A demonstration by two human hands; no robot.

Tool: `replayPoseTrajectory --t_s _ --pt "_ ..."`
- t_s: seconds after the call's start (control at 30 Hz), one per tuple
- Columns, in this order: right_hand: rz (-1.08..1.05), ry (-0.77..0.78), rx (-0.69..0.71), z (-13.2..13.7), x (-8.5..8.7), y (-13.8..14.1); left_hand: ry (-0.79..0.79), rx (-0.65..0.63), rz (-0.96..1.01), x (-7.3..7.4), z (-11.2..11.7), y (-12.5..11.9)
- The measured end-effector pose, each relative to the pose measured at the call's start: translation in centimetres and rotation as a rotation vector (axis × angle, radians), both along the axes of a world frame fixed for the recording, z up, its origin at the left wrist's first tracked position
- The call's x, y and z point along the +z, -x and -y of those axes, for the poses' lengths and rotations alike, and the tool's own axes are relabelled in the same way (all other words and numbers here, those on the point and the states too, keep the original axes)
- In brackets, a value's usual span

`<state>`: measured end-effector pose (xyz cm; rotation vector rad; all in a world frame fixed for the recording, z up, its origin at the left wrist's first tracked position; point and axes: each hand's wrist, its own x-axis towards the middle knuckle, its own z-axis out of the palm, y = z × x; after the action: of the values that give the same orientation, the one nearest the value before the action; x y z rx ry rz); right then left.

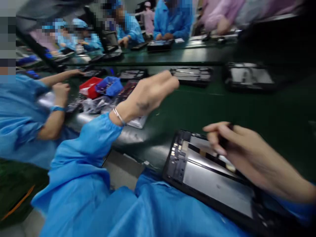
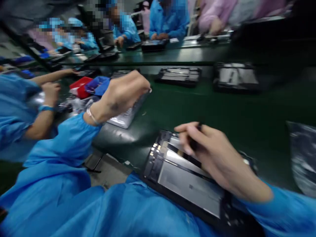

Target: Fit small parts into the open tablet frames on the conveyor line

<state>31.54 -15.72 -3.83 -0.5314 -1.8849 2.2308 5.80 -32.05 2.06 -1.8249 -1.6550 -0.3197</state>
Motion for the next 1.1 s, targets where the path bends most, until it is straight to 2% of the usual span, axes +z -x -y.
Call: replayPoseTrajectory --t_s 0.07,0.13,0.2,0.3,0.43,0.57,0.67,0.73,0.87,0.93,1.1 --pt "-0.032 0.157 0.026 0.6 -0.3 0.3 -0.047 -0.227 -0.308 -1.0 -1.8 -4.6" --pt "-0.078 0.261 0.008 0.8 -0.6 0.4 -0.126 -0.456 -0.482 -2.2 -3.1 -7.6" --pt "-0.106 0.299 -0.065 0.8 -0.6 0.2 -0.181 -0.613 -0.543 -3.1 -4.2 -9.0" --pt "-0.101 0.256 -0.163 0.4 -0.4 -0.4 -0.181 -0.681 -0.578 -3.5 -5.0 -9.5" --pt "-0.021 0.122 -0.172 -0.2 -0.4 -0.9 -0.102 -0.663 -0.594 -3.4 -4.7 -9.6" --pt "0.011 0.002 -0.167 -0.4 -0.6 -0.9 -0.099 -0.656 -0.563 -3.8 -4.2 -9.7" --pt "-0.027 -0.145 -0.158 -0.5 -0.6 -0.7 -0.114 -0.676 -0.449 -4.3 -4.3 -9.6" --pt "-0.051 -0.284 -0.131 -0.6 -0.3 -0.6 -0.138 -0.595 -0.316 -4.4 -4.4 -9.5" --pt "-0.073 -0.510 -0.045 -0.7 0.3 -0.6 -0.112 -0.287 -0.163 -4.1 -4.6 -9.5" --pt "-0.086 -0.609 -0.034 -0.8 0.4 -0.7 -0.079 -0.246 -0.128 -3.8 -4.6 -9.7" --pt "-0.101 -0.786 -0.030 -0.9 -0.1 -0.8 0.010 -0.237 -0.102 -3.7 -4.0 -10.3"
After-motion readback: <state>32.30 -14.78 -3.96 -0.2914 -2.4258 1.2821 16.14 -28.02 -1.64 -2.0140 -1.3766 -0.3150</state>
